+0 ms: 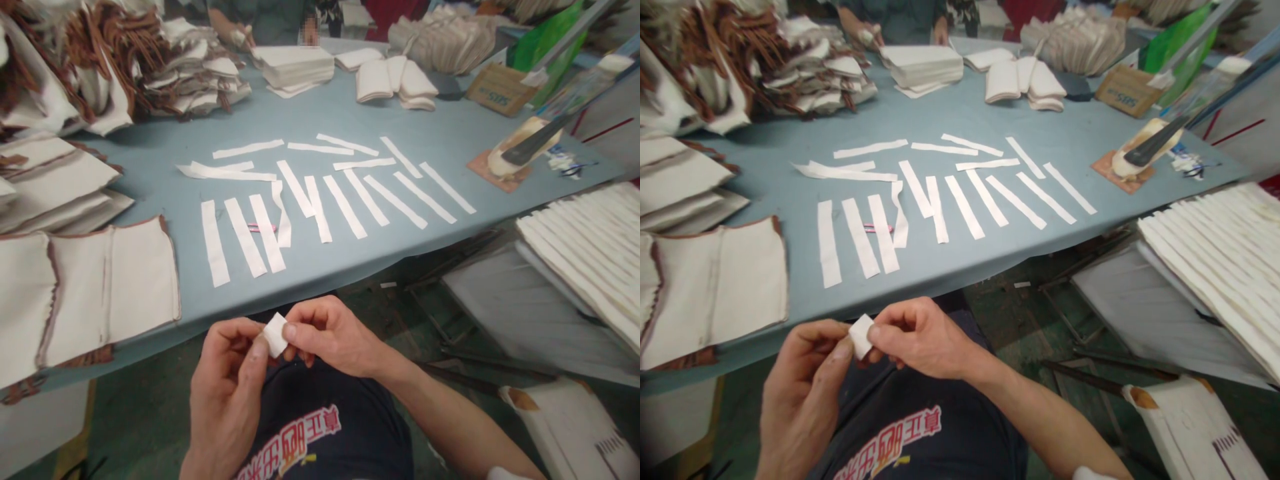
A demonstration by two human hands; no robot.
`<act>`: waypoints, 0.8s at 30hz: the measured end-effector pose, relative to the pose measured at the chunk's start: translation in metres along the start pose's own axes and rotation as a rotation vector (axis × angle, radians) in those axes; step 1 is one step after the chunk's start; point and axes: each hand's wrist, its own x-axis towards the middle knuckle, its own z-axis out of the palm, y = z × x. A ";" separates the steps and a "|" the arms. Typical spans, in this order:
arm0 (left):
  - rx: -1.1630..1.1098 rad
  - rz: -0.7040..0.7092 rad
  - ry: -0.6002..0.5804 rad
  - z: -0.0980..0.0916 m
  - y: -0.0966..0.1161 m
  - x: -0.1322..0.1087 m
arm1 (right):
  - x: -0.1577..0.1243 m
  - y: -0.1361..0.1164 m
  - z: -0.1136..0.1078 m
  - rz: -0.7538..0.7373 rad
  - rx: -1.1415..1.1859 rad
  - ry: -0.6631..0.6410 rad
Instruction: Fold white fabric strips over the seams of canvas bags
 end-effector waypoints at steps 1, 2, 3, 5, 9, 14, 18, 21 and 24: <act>0.016 0.026 -0.005 -0.001 -0.001 0.001 | 0.001 0.001 0.001 -0.002 0.008 0.007; 0.037 0.057 -0.017 -0.002 -0.003 0.003 | 0.001 0.001 0.002 -0.004 0.018 0.015; 0.062 0.091 -0.034 -0.003 -0.005 0.004 | 0.002 0.002 0.004 -0.008 0.027 0.023; 0.112 0.164 -0.080 -0.008 -0.010 0.007 | 0.003 0.005 0.007 -0.030 0.031 0.048; 0.156 0.233 -0.198 -0.020 -0.022 0.014 | 0.005 0.009 0.015 -0.128 -0.069 0.165; 0.063 0.108 -0.191 -0.025 -0.036 0.017 | 0.006 0.010 0.023 -0.301 -0.205 0.156; -0.023 0.080 -0.142 -0.024 -0.039 0.021 | 0.008 0.013 0.024 -0.390 -0.378 0.161; -0.014 0.093 -0.166 -0.027 -0.037 0.026 | 0.009 0.015 0.024 -0.419 -0.481 0.167; 0.004 0.129 -0.180 -0.032 -0.035 0.030 | 0.010 0.017 0.025 -0.392 -0.512 0.169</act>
